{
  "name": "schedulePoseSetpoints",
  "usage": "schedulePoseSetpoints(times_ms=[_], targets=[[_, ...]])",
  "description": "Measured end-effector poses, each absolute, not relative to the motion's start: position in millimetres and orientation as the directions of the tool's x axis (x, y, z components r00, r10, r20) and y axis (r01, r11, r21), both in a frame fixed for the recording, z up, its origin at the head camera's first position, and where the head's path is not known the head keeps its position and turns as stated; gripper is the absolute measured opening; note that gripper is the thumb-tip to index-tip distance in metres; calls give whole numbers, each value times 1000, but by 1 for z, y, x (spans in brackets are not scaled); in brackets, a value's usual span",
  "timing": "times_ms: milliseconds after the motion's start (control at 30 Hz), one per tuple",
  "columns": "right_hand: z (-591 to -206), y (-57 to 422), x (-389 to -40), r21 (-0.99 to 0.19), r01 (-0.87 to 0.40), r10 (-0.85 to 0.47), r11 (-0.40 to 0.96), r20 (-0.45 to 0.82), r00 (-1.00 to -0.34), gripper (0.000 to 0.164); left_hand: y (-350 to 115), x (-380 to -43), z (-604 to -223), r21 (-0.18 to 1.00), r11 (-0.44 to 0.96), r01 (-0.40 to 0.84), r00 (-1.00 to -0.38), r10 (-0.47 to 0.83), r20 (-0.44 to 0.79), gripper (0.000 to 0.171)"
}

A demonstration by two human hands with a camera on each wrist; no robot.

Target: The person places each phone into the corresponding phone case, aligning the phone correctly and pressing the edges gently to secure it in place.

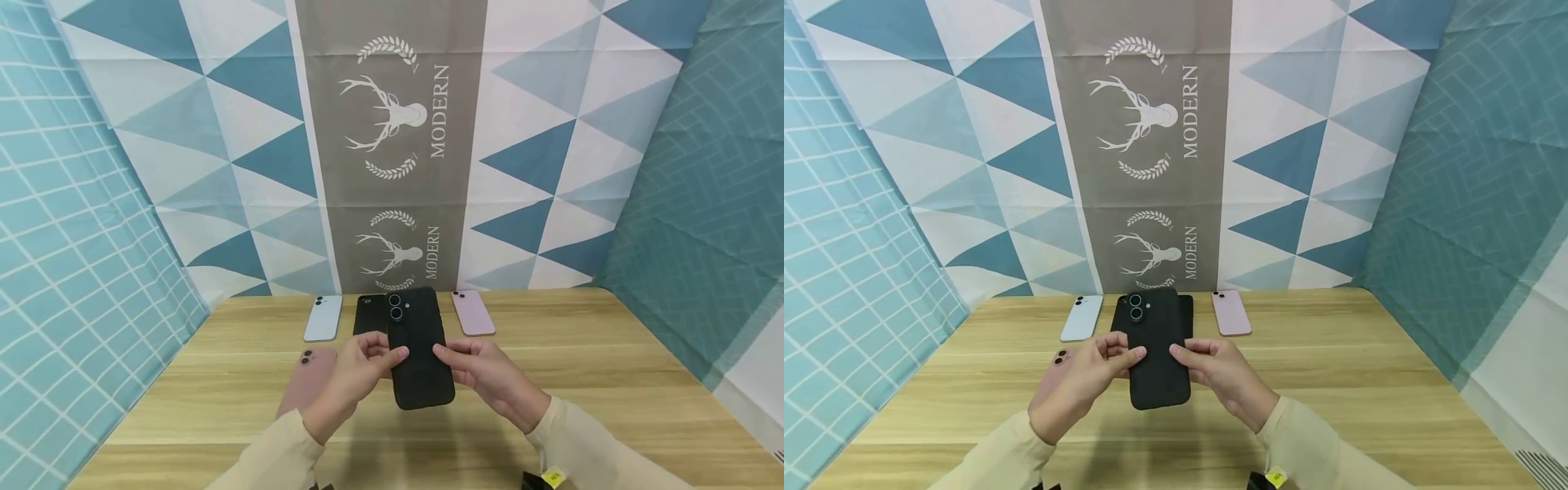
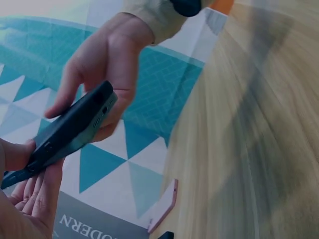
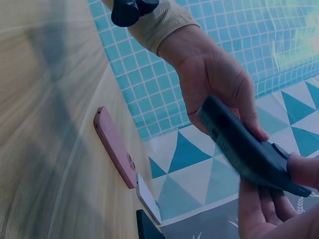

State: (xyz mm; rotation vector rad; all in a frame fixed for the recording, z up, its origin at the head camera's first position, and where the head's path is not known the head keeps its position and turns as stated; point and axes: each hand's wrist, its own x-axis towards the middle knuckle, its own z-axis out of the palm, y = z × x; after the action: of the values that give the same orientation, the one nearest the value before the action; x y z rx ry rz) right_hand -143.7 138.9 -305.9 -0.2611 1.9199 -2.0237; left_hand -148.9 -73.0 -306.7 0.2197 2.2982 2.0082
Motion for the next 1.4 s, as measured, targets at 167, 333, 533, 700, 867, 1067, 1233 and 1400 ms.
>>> schedulePoseSetpoints(times_ms=[167, 333, 533, 700, 867, 1067, 1233, 1400], targets=[[-306, 139, -144, -992, 127, -378, 6, -120, -918, 42, -76, -150, -306, 997, 63, -42, -985, 166, -52, 25], [-309, 137, -143, -988, 152, -315, 9, -147, -937, 36, -78, -150, -308, 995, 60, -80, -965, 244, -92, 34], [-313, 135, -143, -988, 154, -269, 19, -153, -951, 43, -80, -148, -318, 996, 82, -41, -948, 310, -65, 34], [-313, 134, -145, -993, 117, -324, 23, -118, -939, 55, -78, -142, -320, 998, 63, 20, -978, 206, 6, 36], [-309, 137, -147, -993, 114, -395, 5, -107, -913, 54, -79, -143, -313, 998, 42, 42, -992, 120, 37, 35], [-309, 140, -147, -993, 111, -466, -31, -84, -881, 26, -84, -147, -309, 1000, 18, 20, -996, 89, 18, 37], [-311, 138, -145, -992, 109, -447, -64, -69, -892, 19, -86, -154, -311, 999, -5, -38, -987, 156, -37, 40], [-313, 136, -145, -990, 117, -405, -84, -74, -911, 24, -89, -158, -316, 996, -15, -93, -952, 294, -84, 40]])
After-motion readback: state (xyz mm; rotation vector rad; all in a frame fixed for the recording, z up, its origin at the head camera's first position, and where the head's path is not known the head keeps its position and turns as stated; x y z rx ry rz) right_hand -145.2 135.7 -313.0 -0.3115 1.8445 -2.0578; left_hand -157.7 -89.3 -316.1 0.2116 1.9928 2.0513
